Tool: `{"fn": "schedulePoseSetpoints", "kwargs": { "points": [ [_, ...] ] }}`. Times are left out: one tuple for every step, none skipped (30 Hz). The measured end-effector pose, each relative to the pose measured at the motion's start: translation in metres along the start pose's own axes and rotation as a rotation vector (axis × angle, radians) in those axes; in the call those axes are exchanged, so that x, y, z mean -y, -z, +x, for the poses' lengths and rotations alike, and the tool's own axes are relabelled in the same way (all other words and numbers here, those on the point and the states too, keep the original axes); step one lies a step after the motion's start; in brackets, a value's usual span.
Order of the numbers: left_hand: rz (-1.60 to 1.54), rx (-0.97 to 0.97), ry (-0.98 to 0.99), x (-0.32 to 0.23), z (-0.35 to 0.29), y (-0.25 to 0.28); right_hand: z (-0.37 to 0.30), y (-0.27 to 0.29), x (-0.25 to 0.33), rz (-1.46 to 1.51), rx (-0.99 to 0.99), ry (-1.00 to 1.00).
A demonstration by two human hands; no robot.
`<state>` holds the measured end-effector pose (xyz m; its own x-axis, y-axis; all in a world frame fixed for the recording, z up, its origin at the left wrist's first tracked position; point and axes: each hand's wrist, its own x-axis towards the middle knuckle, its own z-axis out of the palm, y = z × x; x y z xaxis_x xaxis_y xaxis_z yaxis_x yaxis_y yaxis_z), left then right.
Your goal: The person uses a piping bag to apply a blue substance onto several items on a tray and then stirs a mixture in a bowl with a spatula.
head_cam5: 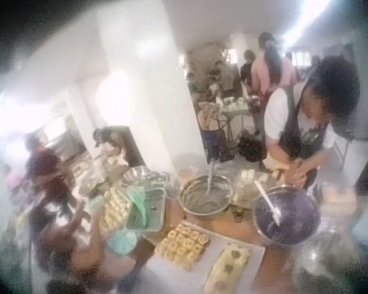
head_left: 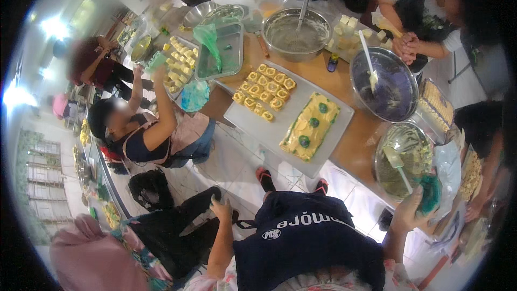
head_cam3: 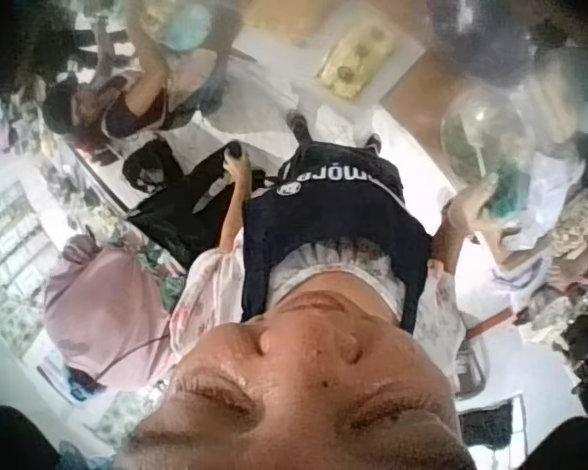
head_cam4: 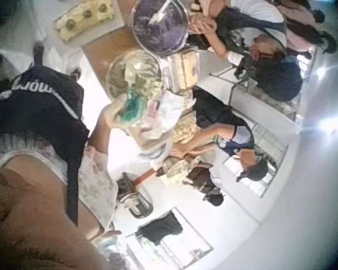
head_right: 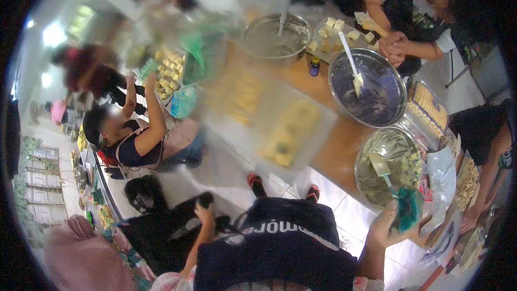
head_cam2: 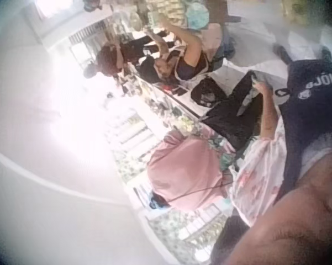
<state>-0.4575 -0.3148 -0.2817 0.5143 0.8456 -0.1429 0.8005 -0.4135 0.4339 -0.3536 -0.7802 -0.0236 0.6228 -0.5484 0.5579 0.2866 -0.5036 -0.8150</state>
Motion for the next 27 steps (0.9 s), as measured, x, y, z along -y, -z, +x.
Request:
{"fn": "schedulePoseSetpoints", "kwargs": {
  "points": [
    [0.007,0.004,-0.01,0.015,0.018,-0.007,-0.005,-0.01,0.005,0.015,-0.058,0.009],
    [-0.042,0.144,-0.023,0.033,0.041,-0.013,-0.007,-0.025,0.018,-0.13,-0.124,-0.024],
    [-0.093,0.279,-0.034,0.047,0.064,-0.015,-0.014,-0.037,0.024,-0.132,-0.134,-0.033],
    [-0.232,0.39,-0.074,0.057,0.084,-0.016,-0.021,-0.051,0.033,-0.108,-0.171,-0.139],
    [-0.123,0.452,-0.127,0.069,0.103,-0.013,-0.029,-0.065,0.043,-0.082,-0.206,-0.245],
    [-0.172,0.637,0.016,0.068,0.126,-0.012,-0.036,-0.08,0.049,-0.082,-0.196,-0.261],
    [-0.219,0.819,0.164,0.069,0.148,-0.009,-0.041,-0.096,0.059,-0.078,-0.198,-0.256],
    [-0.227,0.815,0.162,0.07,0.166,-0.007,-0.047,-0.114,0.07,-0.062,-0.122,-0.196],
    [-0.228,0.752,0.192,0.028,0.169,-0.003,-0.058,-0.129,0.073,-0.084,-0.053,-0.127],
    [-0.226,0.663,0.229,-0.005,0.173,0.015,-0.062,-0.142,0.079,-0.093,-0.049,-0.127],
    [-0.229,0.643,0.24,-0.002,0.186,0.025,-0.065,-0.155,0.088,-0.078,-0.021,-0.106],
    [-0.212,0.645,0.218,-0.003,0.202,0.03,-0.068,-0.167,0.095,-0.061,-0.003,-0.077],
    [-0.194,0.647,0.196,-0.001,0.217,0.034,-0.071,-0.178,0.101,-0.045,0.016,-0.048],
    [-0.278,0.655,0.205,0.003,0.229,0.038,-0.076,-0.182,0.105,-0.041,0.021,-0.093],
    [-0.291,0.642,0.204,0.008,0.241,0.036,-0.079,-0.186,0.109,-0.025,0.024,-0.085],
    [-0.204,0.605,0.088,0.013,0.251,0.034,-0.081,-0.191,0.112,-0.051,0.024,-0.109],
    [-0.114,0.564,-0.025,0.018,0.26,0.032,-0.082,-0.194,0.114,-0.077,0.024,-0.133],
    [-0.146,0.671,0.073,-0.02,0.257,0.04,-0.084,-0.195,0.11,-0.094,-0.016,-0.162],
    [-0.16,0.656,0.076,-0.019,0.258,0.039,-0.084,-0.195,0.11,-0.076,-0.009,-0.154],
    [-0.176,0.629,0.068,-0.012,0.259,0.034,-0.082,-0.195,0.11,-0.07,-0.002,-0.163],
    [-0.195,0.606,0.063,-0.001,0.259,0.025,-0.079,-0.195,0.11,-0.066,0.007,-0.169],
    [-0.103,0.593,-0.019,0.017,0.265,0.011,-0.074,-0.2,0.114,-0.061,-0.022,-0.178],
    [-0.112,0.596,-0.017,0.019,0.258,0.001,-0.072,-0.2,0.108,-0.063,-0.019,-0.169],
    [-0.182,0.628,0.01,0.019,0.251,-0.003,-0.071,-0.199,0.099,-0.066,-0.04,-0.206],
    [-0.252,0.658,0.036,0.021,0.244,-0.005,-0.07,-0.198,0.094,-0.069,-0.06,-0.243],
    [-0.251,0.651,0.04,0.025,0.238,-0.004,-0.067,-0.198,0.093,-0.063,-0.055,-0.247],
    [-0.224,0.68,0.051,0.026,0.232,-0.004,-0.061,-0.2,0.094,-0.023,-0.012,-0.187]
  ]
}}
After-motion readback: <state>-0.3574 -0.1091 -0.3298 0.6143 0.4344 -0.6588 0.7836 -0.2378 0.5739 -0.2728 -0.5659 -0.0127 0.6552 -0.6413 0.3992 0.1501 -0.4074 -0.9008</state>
